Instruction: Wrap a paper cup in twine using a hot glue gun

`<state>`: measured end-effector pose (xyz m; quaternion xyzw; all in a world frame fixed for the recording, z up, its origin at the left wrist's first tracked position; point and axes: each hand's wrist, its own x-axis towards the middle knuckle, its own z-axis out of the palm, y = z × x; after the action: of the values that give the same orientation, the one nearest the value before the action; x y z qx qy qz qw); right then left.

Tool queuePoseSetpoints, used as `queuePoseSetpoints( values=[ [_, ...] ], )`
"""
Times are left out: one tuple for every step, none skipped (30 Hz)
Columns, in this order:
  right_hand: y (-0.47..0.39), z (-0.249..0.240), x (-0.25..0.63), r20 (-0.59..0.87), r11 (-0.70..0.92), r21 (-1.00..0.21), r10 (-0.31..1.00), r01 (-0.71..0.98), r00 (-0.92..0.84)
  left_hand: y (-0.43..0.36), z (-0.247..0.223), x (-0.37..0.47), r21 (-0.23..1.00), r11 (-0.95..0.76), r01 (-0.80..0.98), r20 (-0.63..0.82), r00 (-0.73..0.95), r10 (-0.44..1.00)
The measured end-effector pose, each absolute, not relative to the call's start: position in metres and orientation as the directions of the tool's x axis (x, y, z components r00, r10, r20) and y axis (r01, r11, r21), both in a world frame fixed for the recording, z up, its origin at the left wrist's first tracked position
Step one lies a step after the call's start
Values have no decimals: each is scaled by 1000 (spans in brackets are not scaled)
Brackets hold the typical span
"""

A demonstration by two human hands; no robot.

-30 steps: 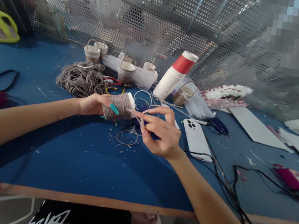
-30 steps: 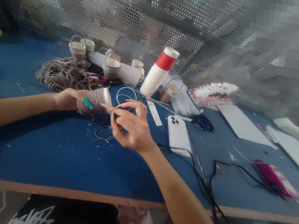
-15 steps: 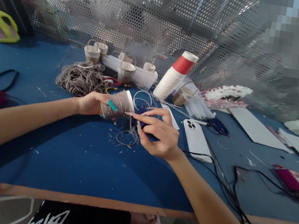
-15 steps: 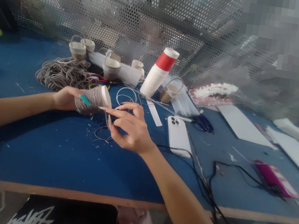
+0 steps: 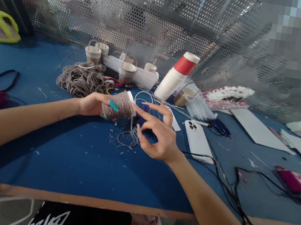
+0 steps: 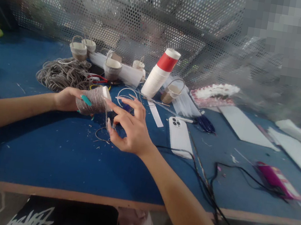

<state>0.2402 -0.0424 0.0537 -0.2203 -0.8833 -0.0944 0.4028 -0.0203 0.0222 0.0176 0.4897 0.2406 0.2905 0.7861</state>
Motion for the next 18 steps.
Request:
queuePoseSetpoints(
  values=[
    [-42, 53, 240, 752, 884, -17, 319, 467, -577, 22, 18, -20, 907, 355, -227, -93, 714, 694],
    [-42, 52, 241, 752, 882, -19, 322, 470, -575, 22, 18, -20, 903, 360, -234, -92, 713, 695],
    [-42, 52, 241, 752, 881, -15, 321, 472, -575, 22, 18, -20, 899, 367, -239, -94, 714, 694],
    [-41, 51, 241, 753, 880, -7, 317, 475, -577, 22, 18, -21, 896, 373, -243, -95, 715, 693],
    [-41, 51, 241, 752, 878, 5, 312, 479, -580, 23, 18, -21, 893, 377, -245, -97, 714, 693],
    [-41, 51, 242, 750, 876, 23, 304, 481, -588, 23, 18, -21, 891, 380, -248, -97, 714, 693],
    [-41, 51, 242, 747, 874, 44, 293, 485, -596, 23, 18, -22, 890, 382, -248, -98, 714, 693],
    [-41, 51, 242, 746, 870, 65, 282, 488, -603, 23, 18, -22, 891, 382, -246, -99, 715, 692],
    [-41, 51, 243, 746, 867, 87, 270, 490, -609, 23, 18, -23, 891, 384, -243, -101, 719, 688],
    [-41, 51, 244, 748, 867, 107, 253, 487, -614, 24, 17, -23, 890, 385, -245, -99, 720, 686],
    [-41, 51, 244, 754, 869, 125, 231, 480, -615, 24, 17, -23, 888, 388, -246, -98, 723, 684],
    [-41, 51, 245, 766, 872, 137, 208, 470, -609, 24, 17, -23, 886, 391, -249, -97, 724, 683],
    [-41, 51, 246, 780, 875, 145, 186, 461, -598, 24, 16, -22, 884, 395, -250, -98, 726, 681],
    [-42, 51, 246, 793, 877, 152, 167, 456, -585, 24, 16, -22, 883, 397, -251, -99, 726, 680],
    [-42, 52, 246, 807, 877, 157, 151, 455, -571, 24, 16, -22, 882, 399, -250, -101, 727, 679],
    [-43, 52, 245, 817, 874, 160, 144, 460, -558, 24, 16, -22, 883, 400, -245, -104, 730, 676],
    [-43, 52, 244, 821, 869, 158, 149, 469, -551, 24, 15, -22, 885, 401, -238, -106, 734, 671],
    [-44, 52, 243, 816, 862, 154, 164, 482, -554, 24, 15, -22, 886, 398, -235, -105, 736, 669]
  ],
)
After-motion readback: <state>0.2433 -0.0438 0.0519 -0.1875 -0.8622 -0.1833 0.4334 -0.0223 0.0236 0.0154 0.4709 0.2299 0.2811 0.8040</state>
